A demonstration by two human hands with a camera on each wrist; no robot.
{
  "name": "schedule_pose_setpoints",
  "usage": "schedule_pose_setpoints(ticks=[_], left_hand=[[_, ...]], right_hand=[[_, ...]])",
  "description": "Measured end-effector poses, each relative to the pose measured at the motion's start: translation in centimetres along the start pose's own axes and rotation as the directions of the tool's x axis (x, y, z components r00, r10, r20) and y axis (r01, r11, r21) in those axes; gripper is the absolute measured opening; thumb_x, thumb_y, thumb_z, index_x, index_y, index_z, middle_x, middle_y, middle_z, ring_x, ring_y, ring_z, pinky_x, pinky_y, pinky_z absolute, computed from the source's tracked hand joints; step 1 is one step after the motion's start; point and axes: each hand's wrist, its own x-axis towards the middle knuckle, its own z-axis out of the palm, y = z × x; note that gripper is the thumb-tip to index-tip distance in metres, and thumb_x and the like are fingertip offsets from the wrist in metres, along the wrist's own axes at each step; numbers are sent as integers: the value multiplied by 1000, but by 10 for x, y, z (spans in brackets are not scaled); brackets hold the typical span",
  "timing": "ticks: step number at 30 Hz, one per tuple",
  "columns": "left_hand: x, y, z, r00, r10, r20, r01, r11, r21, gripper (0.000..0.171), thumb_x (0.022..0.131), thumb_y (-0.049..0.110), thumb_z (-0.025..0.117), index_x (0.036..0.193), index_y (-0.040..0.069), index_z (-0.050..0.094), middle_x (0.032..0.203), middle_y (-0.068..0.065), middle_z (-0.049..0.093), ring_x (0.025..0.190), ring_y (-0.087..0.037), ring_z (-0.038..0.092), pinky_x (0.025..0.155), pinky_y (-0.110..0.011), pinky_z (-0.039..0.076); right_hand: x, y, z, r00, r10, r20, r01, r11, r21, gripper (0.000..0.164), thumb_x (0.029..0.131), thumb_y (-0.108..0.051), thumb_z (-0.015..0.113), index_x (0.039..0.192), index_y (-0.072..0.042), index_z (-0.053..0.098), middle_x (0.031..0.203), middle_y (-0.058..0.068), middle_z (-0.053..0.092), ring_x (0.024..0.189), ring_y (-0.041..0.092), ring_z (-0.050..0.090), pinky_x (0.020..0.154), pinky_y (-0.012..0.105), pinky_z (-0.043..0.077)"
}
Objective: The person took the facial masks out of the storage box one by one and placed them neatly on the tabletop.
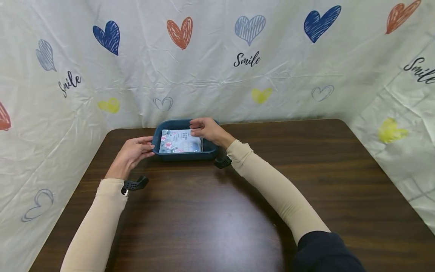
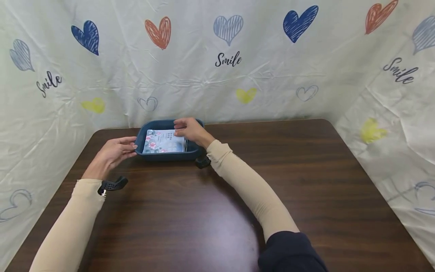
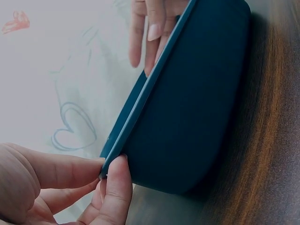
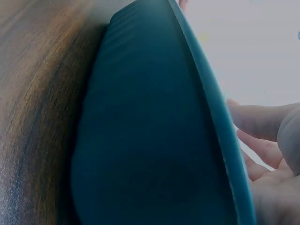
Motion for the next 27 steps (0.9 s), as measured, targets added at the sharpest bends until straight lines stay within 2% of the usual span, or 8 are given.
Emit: schedule_pose_setpoints(ticks=[13, 21, 24, 27], left_hand=[[2, 0, 0, 1000, -6, -1, 6, 1000, 10, 54, 101, 3, 58, 153, 5, 43, 120, -11, 51, 89, -13, 67, 87, -24, 58], [1, 0, 0, 1000, 0, 2, 0, 1000, 14, 54, 101, 3, 58, 153, 4, 43, 123, -14, 51, 90, -14, 67, 87, -24, 58], [1, 0, 0, 1000, 4, 2, -4, 1000, 17, 54, 101, 3, 58, 153, 3, 42, 120, -12, 51, 89, -13, 67, 88, -25, 58], [1, -1, 0, 1000, 4, 0, -4, 1000, 22, 54, 102, 3, 58, 153, 3, 42, 119, -12, 51, 88, -12, 67, 90, -26, 57]], right_hand=[[4, 4, 3, 997, 40, -69, -43, 998, -42, 47, 97, -4, 67, 142, 0, 55, 147, 18, 54, 128, 26, 55, 106, 45, 49], [1, 5, 8, 981, 14, -194, -34, 995, -99, 41, 94, 2, 68, 134, -4, 64, 146, 12, 52, 137, 29, 47, 103, 38, 51], [1, 5, 8, 979, 20, -205, -35, 997, -68, 46, 92, 6, 69, 137, -2, 60, 144, 13, 53, 130, 29, 52, 98, 37, 54], [2, 5, 9, 978, 38, -205, -49, 997, -51, 52, 90, 8, 71, 139, -1, 57, 132, 15, 57, 114, 28, 58, 90, 35, 57]])
